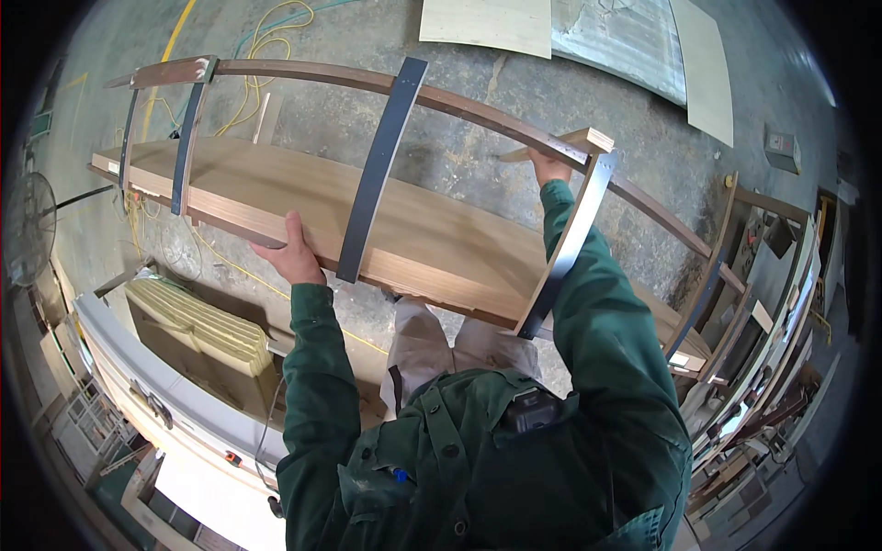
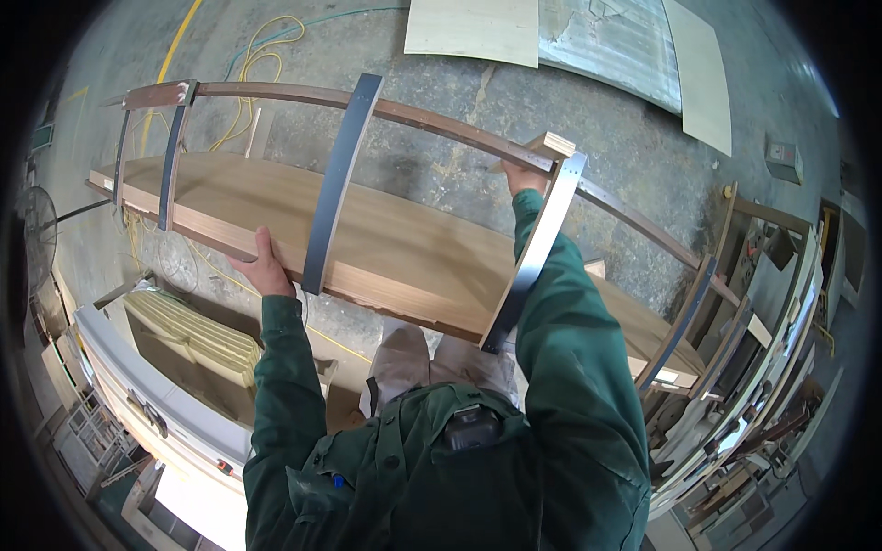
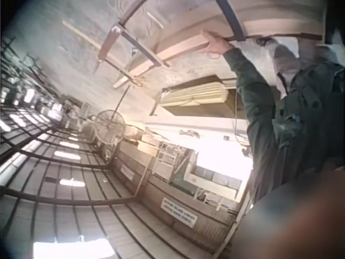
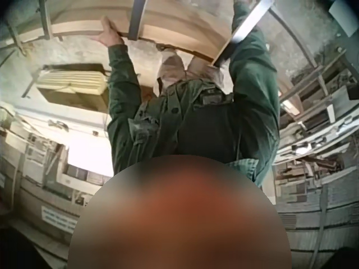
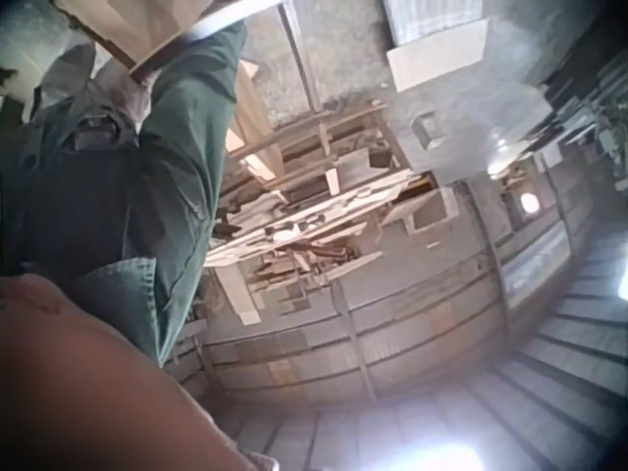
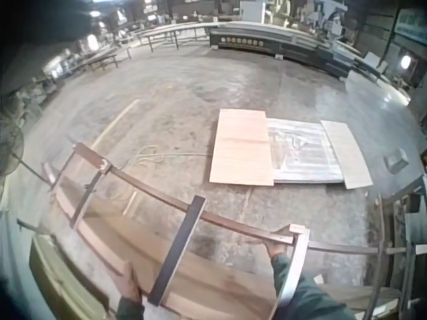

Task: Using an electric router to shape wood edges, measuring wood components with a tape measure, and fitting metal brackets onto a wooden frame.

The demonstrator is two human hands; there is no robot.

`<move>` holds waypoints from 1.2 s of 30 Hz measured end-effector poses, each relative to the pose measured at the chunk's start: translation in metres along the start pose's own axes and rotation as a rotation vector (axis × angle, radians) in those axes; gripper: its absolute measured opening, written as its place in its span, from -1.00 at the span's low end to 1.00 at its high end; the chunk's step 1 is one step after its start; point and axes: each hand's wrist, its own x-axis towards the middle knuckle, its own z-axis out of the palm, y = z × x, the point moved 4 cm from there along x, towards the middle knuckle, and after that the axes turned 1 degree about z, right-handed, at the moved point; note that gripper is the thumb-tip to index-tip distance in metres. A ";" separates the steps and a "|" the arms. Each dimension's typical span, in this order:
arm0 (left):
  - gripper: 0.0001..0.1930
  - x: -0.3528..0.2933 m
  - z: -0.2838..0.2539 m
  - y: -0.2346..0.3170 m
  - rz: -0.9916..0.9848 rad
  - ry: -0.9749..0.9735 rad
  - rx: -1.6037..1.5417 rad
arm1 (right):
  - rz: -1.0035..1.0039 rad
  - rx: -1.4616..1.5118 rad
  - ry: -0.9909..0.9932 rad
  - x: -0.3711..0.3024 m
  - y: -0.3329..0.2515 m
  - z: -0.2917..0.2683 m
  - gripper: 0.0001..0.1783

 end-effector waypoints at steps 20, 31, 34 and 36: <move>0.12 0.017 -0.010 -0.024 0.085 0.028 -0.024 | -0.033 -0.554 -0.326 -0.023 -0.035 -0.037 -0.23; 0.18 0.008 0.002 -0.017 0.121 0.069 0.060 | -0.423 -1.013 -0.046 -0.213 -0.254 -0.136 -0.47; 0.18 0.011 0.007 -0.015 0.149 0.053 0.030 | -0.364 -1.038 -0.079 -0.202 -0.253 -0.139 -0.48; 0.19 0.008 0.006 -0.009 0.114 0.089 0.095 | -0.534 -0.929 -0.143 -0.208 -0.268 -0.123 -0.50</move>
